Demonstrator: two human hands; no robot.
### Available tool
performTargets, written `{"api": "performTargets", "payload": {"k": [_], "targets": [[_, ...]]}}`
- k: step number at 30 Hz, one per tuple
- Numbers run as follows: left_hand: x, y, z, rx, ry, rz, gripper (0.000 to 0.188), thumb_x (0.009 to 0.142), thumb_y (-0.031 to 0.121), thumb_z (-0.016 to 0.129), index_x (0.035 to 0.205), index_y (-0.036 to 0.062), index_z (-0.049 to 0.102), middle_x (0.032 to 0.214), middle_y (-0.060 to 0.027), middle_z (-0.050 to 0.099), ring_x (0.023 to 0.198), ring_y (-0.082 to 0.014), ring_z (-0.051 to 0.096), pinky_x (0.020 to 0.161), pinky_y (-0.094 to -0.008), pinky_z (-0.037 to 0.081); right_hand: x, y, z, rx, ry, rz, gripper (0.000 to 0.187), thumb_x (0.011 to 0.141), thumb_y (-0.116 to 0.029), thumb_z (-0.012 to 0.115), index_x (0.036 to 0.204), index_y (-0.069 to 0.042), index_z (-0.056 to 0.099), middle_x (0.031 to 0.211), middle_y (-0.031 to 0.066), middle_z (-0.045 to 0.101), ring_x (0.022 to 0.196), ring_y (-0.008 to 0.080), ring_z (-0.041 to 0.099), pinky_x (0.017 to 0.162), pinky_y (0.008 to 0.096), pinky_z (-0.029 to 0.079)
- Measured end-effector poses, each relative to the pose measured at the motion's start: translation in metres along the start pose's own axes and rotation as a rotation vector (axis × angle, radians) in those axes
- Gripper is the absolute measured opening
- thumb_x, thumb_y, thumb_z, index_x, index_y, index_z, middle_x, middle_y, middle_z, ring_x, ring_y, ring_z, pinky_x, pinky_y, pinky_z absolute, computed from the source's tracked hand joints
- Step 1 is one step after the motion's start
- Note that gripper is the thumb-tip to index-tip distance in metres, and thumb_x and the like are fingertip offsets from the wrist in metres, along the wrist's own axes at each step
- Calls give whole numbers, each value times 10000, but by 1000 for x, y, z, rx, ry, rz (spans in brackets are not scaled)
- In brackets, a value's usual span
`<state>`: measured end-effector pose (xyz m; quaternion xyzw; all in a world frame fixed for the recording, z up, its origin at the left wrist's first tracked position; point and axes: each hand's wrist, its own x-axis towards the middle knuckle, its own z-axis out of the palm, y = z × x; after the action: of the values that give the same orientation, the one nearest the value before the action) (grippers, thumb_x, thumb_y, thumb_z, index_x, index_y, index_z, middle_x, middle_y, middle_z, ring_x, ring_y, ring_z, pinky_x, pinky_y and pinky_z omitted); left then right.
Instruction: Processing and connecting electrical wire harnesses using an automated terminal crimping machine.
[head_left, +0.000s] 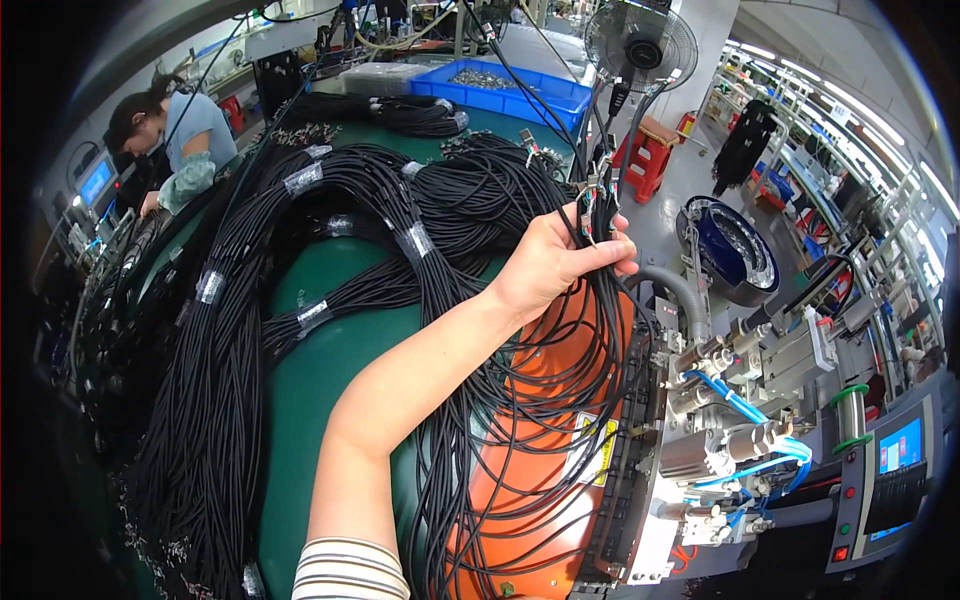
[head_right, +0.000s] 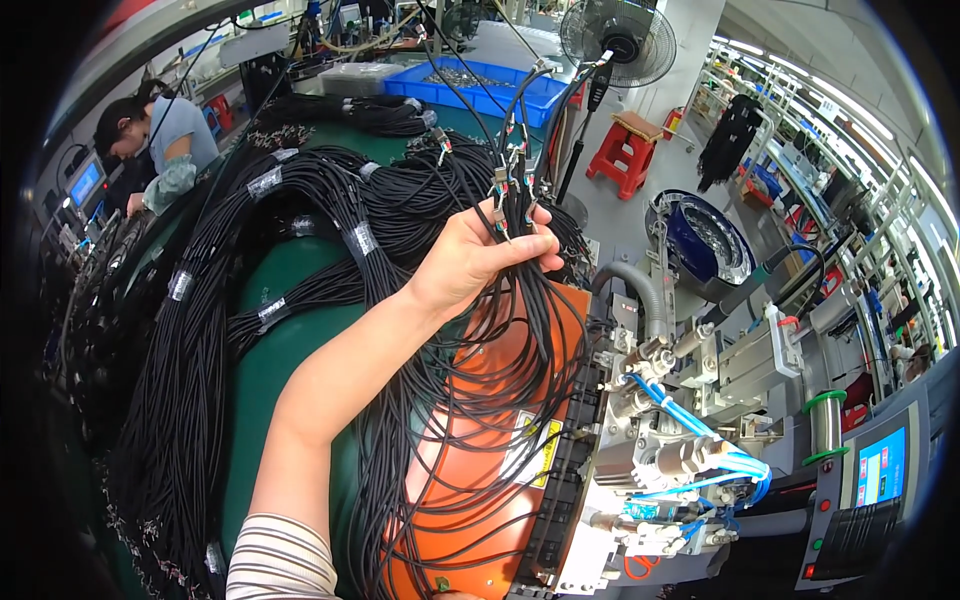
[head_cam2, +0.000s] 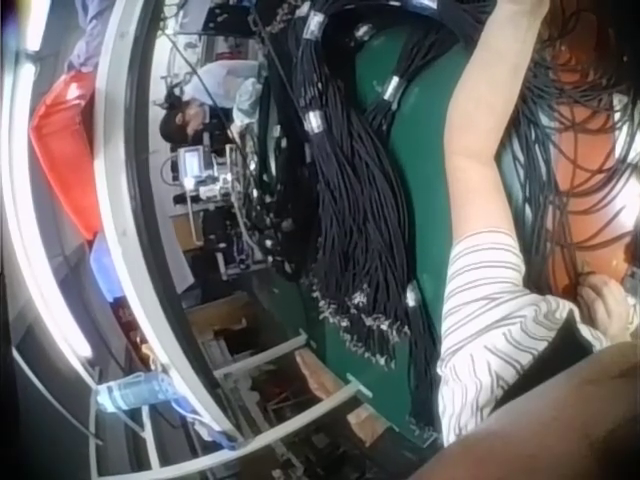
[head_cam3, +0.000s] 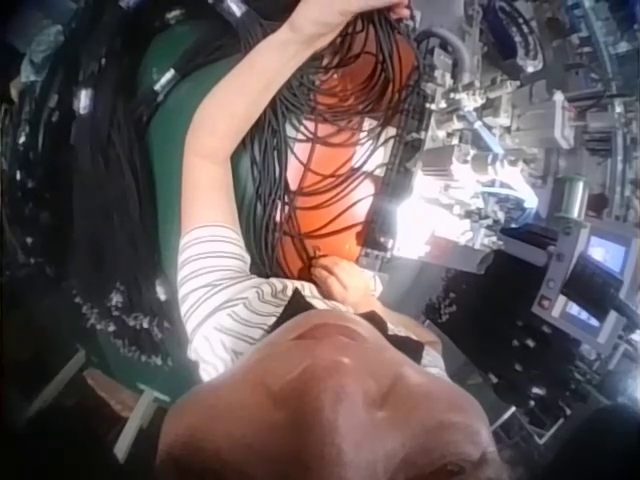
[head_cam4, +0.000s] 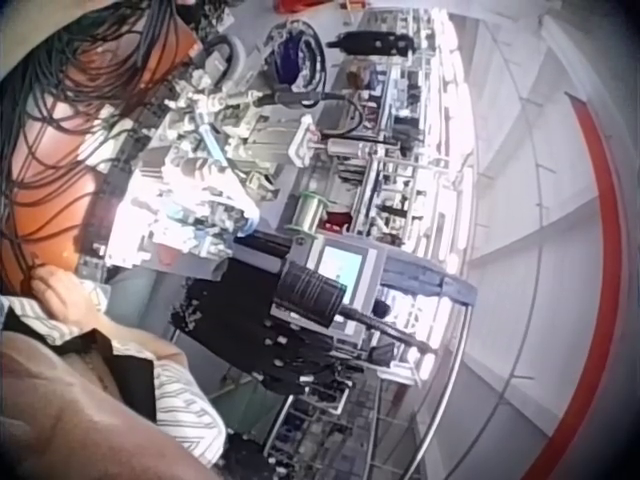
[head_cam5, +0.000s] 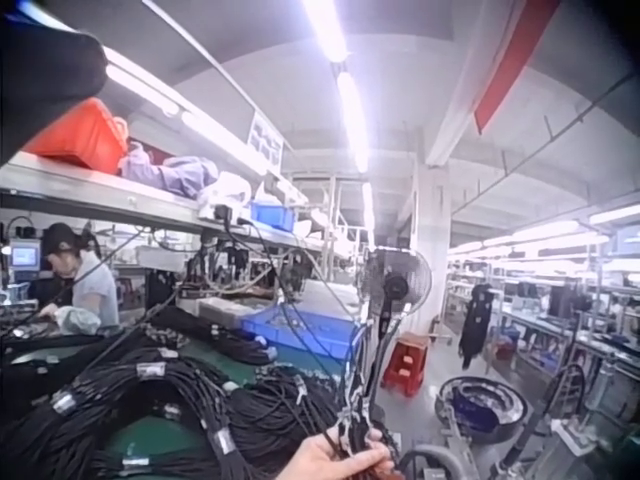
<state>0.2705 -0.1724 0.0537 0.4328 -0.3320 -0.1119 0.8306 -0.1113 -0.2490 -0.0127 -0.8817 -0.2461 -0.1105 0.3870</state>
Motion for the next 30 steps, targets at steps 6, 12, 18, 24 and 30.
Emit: {"api": "performTargets", "payload": {"k": [6,12,18,24,30], "targets": [[68,30,-98,1534,468,318,408,816,343,709,891,-49,623,819,-223,678,803,-362,684,714,-413,529,2,1,3,1,54,15,270,765,-63,714,1013,18,645,1036,171,640,915,328,647,765,384,538],[97,39,-156,2072,688,-411,565,876,502,597,1160,16,646,1225,-189,620,1157,-325,576,952,-477,426,-2,3,4,-29,59,59,278,756,-83,748,998,15,652,1020,170,645,923,321,651,773,380,541],[63,32,-163,2064,739,81,688,853,517,643,1299,4,533,1266,-215,571,1205,-376,537,986,-455,425,5,2,9,-44,138,31,223,775,-85,750,959,1,657,936,145,658,826,299,666,700,360,538],[-69,61,-85,1781,374,525,754,766,425,768,1283,-42,478,1220,-211,552,1131,-373,538,965,-452,427,4,0,5,13,-1,69,327,763,-91,748,1046,10,621,1072,154,629,953,305,637,795,386,518],[-118,48,7,1186,50,7,297,856,235,743,1008,-12,677,758,-72,688,647,-112,626,613,-255,509,-2,-2,6,-121,31,45,297,784,-140,733,1028,-9,625,1084,118,614,984,297,616,851,379,483]]}}
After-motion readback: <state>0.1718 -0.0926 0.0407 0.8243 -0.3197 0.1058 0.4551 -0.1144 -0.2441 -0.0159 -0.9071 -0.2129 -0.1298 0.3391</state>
